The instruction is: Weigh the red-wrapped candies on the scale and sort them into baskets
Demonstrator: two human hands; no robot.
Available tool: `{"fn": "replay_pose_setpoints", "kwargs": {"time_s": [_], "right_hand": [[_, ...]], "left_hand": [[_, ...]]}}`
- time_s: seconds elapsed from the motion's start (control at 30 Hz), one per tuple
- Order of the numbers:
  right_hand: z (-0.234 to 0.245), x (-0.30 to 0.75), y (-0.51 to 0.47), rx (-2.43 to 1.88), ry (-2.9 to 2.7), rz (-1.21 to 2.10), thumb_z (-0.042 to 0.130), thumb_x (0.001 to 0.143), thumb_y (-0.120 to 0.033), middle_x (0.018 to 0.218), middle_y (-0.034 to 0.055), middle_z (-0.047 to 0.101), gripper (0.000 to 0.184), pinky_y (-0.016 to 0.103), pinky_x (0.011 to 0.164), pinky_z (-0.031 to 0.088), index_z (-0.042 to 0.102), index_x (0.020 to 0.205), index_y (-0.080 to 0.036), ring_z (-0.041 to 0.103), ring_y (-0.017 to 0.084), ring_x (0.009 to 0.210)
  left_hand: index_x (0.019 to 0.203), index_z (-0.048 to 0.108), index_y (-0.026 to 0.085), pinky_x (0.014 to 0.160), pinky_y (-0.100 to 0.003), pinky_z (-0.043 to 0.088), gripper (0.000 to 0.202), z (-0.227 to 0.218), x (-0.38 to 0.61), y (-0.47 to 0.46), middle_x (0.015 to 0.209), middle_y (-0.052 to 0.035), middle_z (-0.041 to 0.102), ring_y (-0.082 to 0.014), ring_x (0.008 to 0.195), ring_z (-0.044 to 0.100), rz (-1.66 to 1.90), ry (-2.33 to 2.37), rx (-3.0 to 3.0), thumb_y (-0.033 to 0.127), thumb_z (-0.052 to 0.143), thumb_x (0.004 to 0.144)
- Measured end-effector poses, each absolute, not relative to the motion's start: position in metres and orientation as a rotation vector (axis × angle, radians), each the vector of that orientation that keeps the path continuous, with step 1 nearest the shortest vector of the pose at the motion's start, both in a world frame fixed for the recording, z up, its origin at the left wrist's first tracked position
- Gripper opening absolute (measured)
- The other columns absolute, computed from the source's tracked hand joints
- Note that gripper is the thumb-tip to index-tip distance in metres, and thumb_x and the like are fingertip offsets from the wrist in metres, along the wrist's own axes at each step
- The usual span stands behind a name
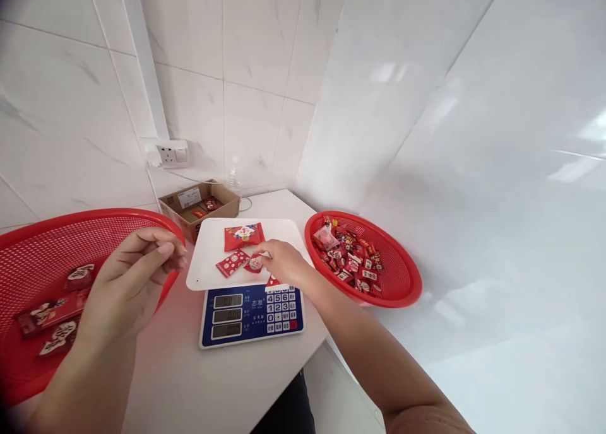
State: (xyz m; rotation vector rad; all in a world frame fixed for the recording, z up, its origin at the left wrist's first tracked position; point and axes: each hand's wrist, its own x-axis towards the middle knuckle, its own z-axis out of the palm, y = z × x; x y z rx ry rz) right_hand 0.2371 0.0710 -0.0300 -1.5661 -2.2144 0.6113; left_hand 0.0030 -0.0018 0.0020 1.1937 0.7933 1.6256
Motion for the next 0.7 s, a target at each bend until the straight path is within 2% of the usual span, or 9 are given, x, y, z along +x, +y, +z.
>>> {"fn": "replay_pose_setpoints", "kwargs": {"time_s": [0.13,0.23,0.3,0.4,0.5,0.6,0.7], "right_hand": [[-0.03,0.23,0.066,-1.584,-2.443,0.538,0.052,0.086,-0.02,0.107,-0.0003,0.071,0.025,0.029,0.083,0.045,0.074,0.094,-0.029,0.062,0.02,0.101],[-0.023,0.229,0.063,-1.596,-2.45,0.498,0.055,0.085,-0.022,0.104,0.0001,0.072,0.022,0.029,0.079,0.046,0.075,0.088,-0.029,0.063,0.02,0.096],[-0.014,0.233,0.058,-1.613,-2.338,0.522,0.057,0.084,-0.026,0.103,0.0016,0.071,0.02,0.029,0.075,0.047,0.074,0.095,-0.028,0.065,0.02,0.09],[-0.004,0.243,0.042,-1.581,-2.037,0.664,0.061,0.082,-0.032,0.094,0.0031,0.072,0.031,0.03,0.068,0.05,0.068,0.111,-0.026,0.065,0.018,0.079],[-0.004,0.248,0.018,-1.452,-1.691,0.718,0.063,0.08,-0.033,0.086,0.0024,0.071,0.036,0.031,0.07,0.053,0.064,0.114,-0.024,0.066,0.017,0.078],[-0.013,0.241,-0.01,-1.271,-1.473,0.529,0.06,0.083,-0.032,0.094,0.0043,0.071,0.028,0.033,0.078,0.054,0.065,0.109,-0.023,0.067,0.018,0.088],[-0.026,0.227,-0.032,-1.142,-1.493,0.324,0.058,0.086,-0.027,0.106,0.0058,0.069,0.021,0.036,0.086,0.054,0.065,0.106,-0.025,0.065,0.019,0.1]], "left_hand": [[0.084,0.064,0.024,0.063,-0.02,0.048,0.01,0.002,0.004,-0.002,0.074,0.0017,0.062,-0.0112,0.068,0.056,1.615,0.793,1.195,0.03,0.07,0.078],[0.084,0.064,0.024,0.063,-0.021,0.048,0.008,0.003,0.003,-0.002,0.074,0.0016,0.062,-0.011,0.068,0.056,1.62,0.796,1.199,0.029,0.069,0.079],[0.083,0.064,0.024,0.062,-0.02,0.048,0.008,0.004,0.002,-0.002,0.075,0.0016,0.062,-0.0111,0.069,0.056,1.631,0.8,1.201,0.028,0.069,0.079],[0.084,0.063,0.024,0.062,-0.02,0.047,0.008,0.004,0.0,-0.001,0.075,0.0017,0.062,-0.0113,0.069,0.056,1.639,0.803,1.204,0.029,0.069,0.08],[0.087,0.062,0.025,0.064,-0.021,0.047,0.009,0.0,0.005,-0.001,0.074,0.0024,0.062,-0.011,0.068,0.056,1.586,0.821,1.266,0.032,0.066,0.082],[0.095,0.061,0.025,0.067,-0.025,0.049,0.017,-0.005,0.021,-0.007,0.083,0.0002,0.063,-0.0137,0.074,0.059,1.326,0.856,1.463,0.04,0.059,0.087],[0.117,0.055,0.024,0.069,-0.029,0.049,0.038,-0.012,0.044,-0.015,0.1,-0.005,0.065,-0.019,0.084,0.061,0.948,0.828,1.665,0.046,0.059,0.085]]}}
